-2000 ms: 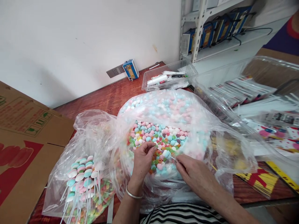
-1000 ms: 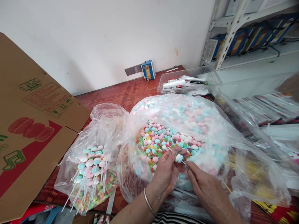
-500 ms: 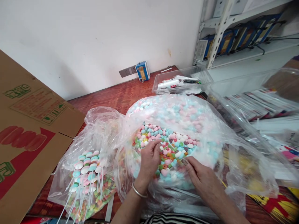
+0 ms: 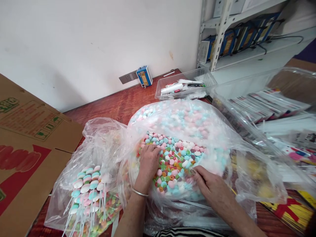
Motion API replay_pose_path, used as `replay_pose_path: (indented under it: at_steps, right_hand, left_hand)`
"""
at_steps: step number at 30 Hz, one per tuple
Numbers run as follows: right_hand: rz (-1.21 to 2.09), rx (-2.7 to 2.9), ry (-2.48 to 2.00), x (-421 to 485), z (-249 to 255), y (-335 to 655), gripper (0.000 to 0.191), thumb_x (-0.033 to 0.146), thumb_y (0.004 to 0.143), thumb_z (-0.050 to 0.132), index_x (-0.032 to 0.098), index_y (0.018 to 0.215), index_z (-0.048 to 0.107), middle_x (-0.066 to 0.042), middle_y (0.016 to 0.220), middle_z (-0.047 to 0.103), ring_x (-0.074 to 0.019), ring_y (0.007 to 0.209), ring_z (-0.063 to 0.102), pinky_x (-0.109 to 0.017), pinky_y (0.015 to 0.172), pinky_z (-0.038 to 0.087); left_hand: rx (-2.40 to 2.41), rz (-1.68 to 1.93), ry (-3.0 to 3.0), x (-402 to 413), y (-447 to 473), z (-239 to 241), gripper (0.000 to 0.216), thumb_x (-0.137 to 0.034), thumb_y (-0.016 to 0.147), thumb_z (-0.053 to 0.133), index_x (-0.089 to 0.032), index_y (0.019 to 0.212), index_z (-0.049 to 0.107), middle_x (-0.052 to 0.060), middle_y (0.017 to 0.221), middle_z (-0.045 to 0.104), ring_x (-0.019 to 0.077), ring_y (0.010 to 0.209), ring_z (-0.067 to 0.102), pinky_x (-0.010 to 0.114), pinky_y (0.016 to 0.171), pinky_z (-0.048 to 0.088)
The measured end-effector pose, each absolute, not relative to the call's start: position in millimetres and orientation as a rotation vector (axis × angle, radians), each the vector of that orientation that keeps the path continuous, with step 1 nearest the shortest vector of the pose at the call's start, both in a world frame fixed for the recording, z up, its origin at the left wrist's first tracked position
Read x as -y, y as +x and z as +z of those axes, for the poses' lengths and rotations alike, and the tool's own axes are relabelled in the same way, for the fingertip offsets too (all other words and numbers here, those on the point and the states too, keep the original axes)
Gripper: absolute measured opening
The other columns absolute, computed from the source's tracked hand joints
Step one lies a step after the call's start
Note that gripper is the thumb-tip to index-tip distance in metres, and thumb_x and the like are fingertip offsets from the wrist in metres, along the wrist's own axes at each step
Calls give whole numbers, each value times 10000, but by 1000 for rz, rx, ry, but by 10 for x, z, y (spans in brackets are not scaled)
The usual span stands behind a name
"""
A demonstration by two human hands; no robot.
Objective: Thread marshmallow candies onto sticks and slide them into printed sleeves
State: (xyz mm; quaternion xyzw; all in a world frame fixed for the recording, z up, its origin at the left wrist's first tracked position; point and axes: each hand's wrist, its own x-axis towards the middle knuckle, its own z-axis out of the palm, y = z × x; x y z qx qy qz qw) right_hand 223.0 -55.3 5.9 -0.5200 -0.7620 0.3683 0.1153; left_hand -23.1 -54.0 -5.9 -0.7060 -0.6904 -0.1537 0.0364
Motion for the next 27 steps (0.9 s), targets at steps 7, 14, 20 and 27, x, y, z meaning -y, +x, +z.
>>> replay_pose_path:
  at_steps: [7, 14, 20, 27]
  right_hand:
    - [1082, 2234, -1488, 565, 12, 2225, 317, 364, 940, 263, 242, 850, 542, -48, 748, 680, -246, 739, 662, -304, 634, 393]
    - [1065, 2228, -1434, 578, -35, 2238, 283, 333, 951, 284, 242, 838, 527, -39, 748, 677, -232, 725, 658, -291, 625, 392]
    - [1055, 2228, -1396, 584, -54, 2229, 276, 324, 955, 293, 242, 814, 515, -26, 720, 656, -217, 701, 644, -282, 623, 395]
    - [1086, 2084, -1351, 595, -30, 2266, 259, 321, 941, 352, 230, 798, 548, -8, 698, 641, -196, 666, 619, -277, 606, 390]
  left_hand:
    - [2307, -843, -1852, 478, -421, -7, 206, -183, 882, 530, -201, 1069, 614, 94, 1091, 655, 241, 1040, 585, 380, 893, 475]
    - [2277, -586, -1930, 301, -473, 1, 177, -164, 858, 526, -189, 981, 651, 103, 987, 678, 261, 1001, 588, 420, 912, 461]
    - [2249, -427, -1868, 251, -343, -82, 174, -183, 857, 530, -135, 975, 648, 178, 1080, 637, 310, 1120, 528, 454, 943, 443]
    - [2438, -1107, -1846, 271, -197, 100, 207, -275, 828, 613, -190, 1008, 669, 106, 995, 674, 270, 1013, 595, 438, 916, 458]
